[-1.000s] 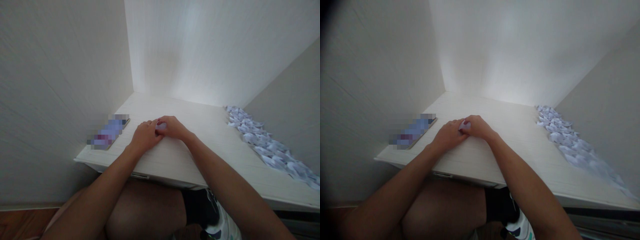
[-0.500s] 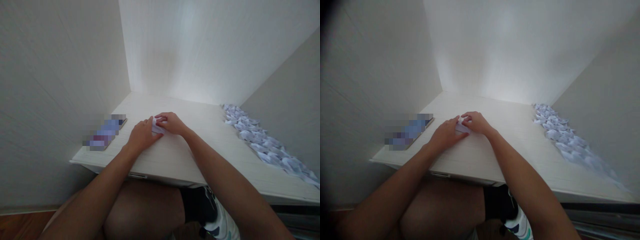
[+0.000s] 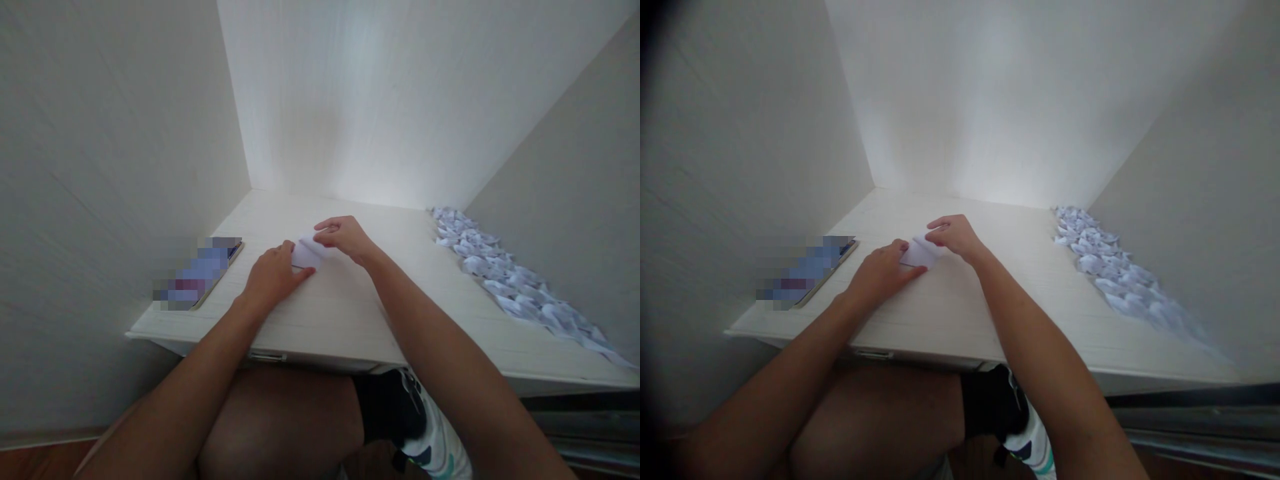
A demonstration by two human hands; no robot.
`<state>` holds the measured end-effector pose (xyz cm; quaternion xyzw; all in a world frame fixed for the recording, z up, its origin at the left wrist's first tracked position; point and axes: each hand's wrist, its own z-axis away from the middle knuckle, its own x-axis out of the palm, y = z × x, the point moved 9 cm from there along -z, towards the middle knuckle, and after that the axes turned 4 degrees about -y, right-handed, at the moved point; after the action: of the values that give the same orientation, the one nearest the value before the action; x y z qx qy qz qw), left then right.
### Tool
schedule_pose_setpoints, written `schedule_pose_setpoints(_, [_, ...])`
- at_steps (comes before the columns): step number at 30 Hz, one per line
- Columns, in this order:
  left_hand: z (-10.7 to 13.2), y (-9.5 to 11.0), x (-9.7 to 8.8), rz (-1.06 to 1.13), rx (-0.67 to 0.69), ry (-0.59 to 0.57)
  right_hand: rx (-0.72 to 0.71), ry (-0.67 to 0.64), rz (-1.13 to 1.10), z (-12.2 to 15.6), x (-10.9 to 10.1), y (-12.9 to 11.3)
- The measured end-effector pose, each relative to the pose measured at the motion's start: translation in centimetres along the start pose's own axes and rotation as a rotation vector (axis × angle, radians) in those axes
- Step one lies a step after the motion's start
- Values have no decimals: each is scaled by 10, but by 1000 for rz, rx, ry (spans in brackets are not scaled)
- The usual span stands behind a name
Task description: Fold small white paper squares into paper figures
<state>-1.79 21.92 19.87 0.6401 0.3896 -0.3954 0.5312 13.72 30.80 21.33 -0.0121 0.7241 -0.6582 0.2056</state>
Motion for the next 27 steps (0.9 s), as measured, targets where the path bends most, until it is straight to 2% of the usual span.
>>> schedule_pose_setpoints(5, [-4, 2, 3, 22, 105, 54, 6, 133, -162, -3, -34, 2])
schedule_pose_setpoints(9, [-7, 11, 14, 52, 248, 8, -26, 242, -267, -5, -62, 6])
schedule_pose_setpoints(13, [-13, 12, 18, 48, 272, -6, -75, 310, -365, -7, -78, 10])
schedule_pose_setpoints(17, [-28, 5, 20, 52, 255, 7, -92, 321, -443, -9, -84, 12])
schedule_pose_setpoints(22, [-58, -12, 17, 117, 171, 63, -92, 251, -472, -13, -79, 11])
schedule_pose_setpoints(24, [-68, -19, 11, 167, 124, 120, -90, 215, -466, -13, -74, 9])
schedule_pose_setpoints(27, [-77, -29, -5, 272, 48, 269, -80, 177, -451, -12, -65, 10])
